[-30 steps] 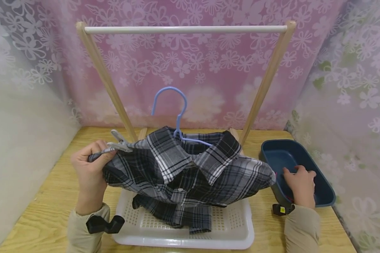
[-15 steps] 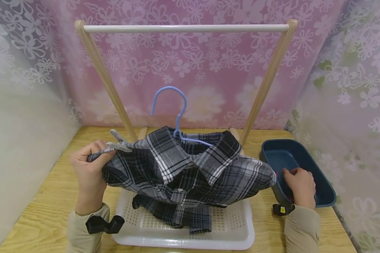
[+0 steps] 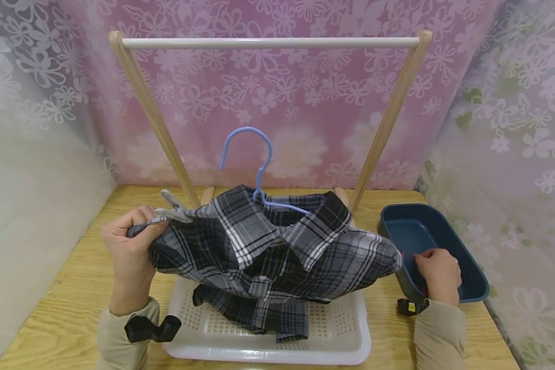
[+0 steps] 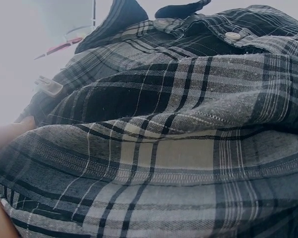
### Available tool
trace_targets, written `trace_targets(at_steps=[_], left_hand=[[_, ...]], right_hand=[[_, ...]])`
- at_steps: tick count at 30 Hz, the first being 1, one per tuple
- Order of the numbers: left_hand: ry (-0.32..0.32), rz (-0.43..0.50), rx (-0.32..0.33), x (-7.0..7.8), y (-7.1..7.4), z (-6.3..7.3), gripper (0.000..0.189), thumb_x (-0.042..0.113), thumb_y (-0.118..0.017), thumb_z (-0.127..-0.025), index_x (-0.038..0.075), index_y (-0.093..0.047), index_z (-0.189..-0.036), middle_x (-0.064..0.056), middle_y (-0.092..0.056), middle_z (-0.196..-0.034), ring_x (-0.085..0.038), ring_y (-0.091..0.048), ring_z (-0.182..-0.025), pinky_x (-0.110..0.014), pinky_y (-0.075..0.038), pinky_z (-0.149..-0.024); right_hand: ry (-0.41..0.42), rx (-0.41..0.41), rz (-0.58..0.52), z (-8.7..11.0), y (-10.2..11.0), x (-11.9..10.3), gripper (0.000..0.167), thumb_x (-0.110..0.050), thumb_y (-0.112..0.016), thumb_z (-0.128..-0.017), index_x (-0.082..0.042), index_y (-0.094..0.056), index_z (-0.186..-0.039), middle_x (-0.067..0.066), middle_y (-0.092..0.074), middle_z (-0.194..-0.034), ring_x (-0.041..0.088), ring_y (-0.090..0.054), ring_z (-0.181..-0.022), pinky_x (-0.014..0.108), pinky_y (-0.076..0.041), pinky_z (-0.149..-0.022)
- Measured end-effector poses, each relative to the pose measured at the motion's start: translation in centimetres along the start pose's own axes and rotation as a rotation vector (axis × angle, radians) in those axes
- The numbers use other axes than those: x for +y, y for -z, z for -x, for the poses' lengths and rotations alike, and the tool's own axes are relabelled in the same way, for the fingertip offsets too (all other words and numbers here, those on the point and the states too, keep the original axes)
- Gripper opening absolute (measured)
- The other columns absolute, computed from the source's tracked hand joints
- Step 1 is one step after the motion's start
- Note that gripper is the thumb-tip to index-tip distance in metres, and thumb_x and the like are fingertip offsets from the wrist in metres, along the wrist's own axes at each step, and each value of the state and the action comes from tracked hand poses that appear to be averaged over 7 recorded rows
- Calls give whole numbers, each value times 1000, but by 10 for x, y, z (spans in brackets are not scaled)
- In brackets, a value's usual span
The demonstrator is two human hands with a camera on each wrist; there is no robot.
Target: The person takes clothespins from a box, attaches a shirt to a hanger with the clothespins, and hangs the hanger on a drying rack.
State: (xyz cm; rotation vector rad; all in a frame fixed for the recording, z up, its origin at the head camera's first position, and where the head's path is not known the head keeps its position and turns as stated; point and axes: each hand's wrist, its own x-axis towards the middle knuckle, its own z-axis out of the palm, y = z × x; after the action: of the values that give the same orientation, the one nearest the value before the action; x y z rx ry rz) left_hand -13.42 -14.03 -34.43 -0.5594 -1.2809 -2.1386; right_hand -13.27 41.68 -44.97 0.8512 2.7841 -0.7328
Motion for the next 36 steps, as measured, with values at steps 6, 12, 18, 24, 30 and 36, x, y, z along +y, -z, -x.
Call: trace_targets(at_steps=[6, 12, 18, 24, 30, 36], left_hand=[[-5, 10, 0, 0, 0, 0, 51, -29, -62, -72, 4, -28, -54, -4, -34, -57, -15, -34, -53, -27, -28, -52], [-11, 21, -1, 0, 0, 0, 50, -29, -62, -72, 4, -28, -54, -4, -34, -57, -15, -35, -53, -27, -29, -52], [-9, 16, 6, 1, 0, 0, 50, -29, -62, -72, 3, -28, -54, -4, -35, -56, -15, -35, -53, -26, -30, -52], [-4, 12, 6, 1, 1, 0, 50, -29, -62, -72, 3, -29, -53, -4, -36, -56, -15, -35, -52, -26, -30, -52], [-9, 20, -2, 1, 0, -1, 50, -30, -61, -72, 4, -28, -54, -4, -35, -56, -15, -35, -52, -27, -29, -52], [-11, 27, -4, 1, -1, -1, 50, -30, -61, -72, 3, -28, -54, -4, -35, -56, -15, -35, -53, -26, -29, -52]], right_hand=[[10, 19, 0, -2, -1, 1, 31, -22, -59, -91, 7, -67, -93, 31, -60, -97, 46, -55, -87, 58, -43, -71], [38, 50, -1, -5, -1, 4, 21, -16, -59, -86, 3, -68, -81, 26, -61, -87, 42, -55, -82, 54, -44, -67], [70, 66, -18, -5, -3, 5, 20, -13, -61, -87, 5, -68, -81, 28, -62, -90, 46, -55, -85, 52, -46, -66], [86, 83, -34, -5, -4, 5, 18, -11, -63, -86, 6, -68, -83, 29, -61, -90, 48, -53, -87, 53, -44, -68], [57, 118, -64, -6, -5, 3, 26, -7, -63, -82, 9, -63, -102, 33, -58, -104, 51, -46, -98, 59, -40, -77], [-6, 99, -85, -5, -3, 2, 44, -9, -61, -86, 12, -54, -124, 36, -54, -116, 55, -44, -105, 61, -43, -80]])
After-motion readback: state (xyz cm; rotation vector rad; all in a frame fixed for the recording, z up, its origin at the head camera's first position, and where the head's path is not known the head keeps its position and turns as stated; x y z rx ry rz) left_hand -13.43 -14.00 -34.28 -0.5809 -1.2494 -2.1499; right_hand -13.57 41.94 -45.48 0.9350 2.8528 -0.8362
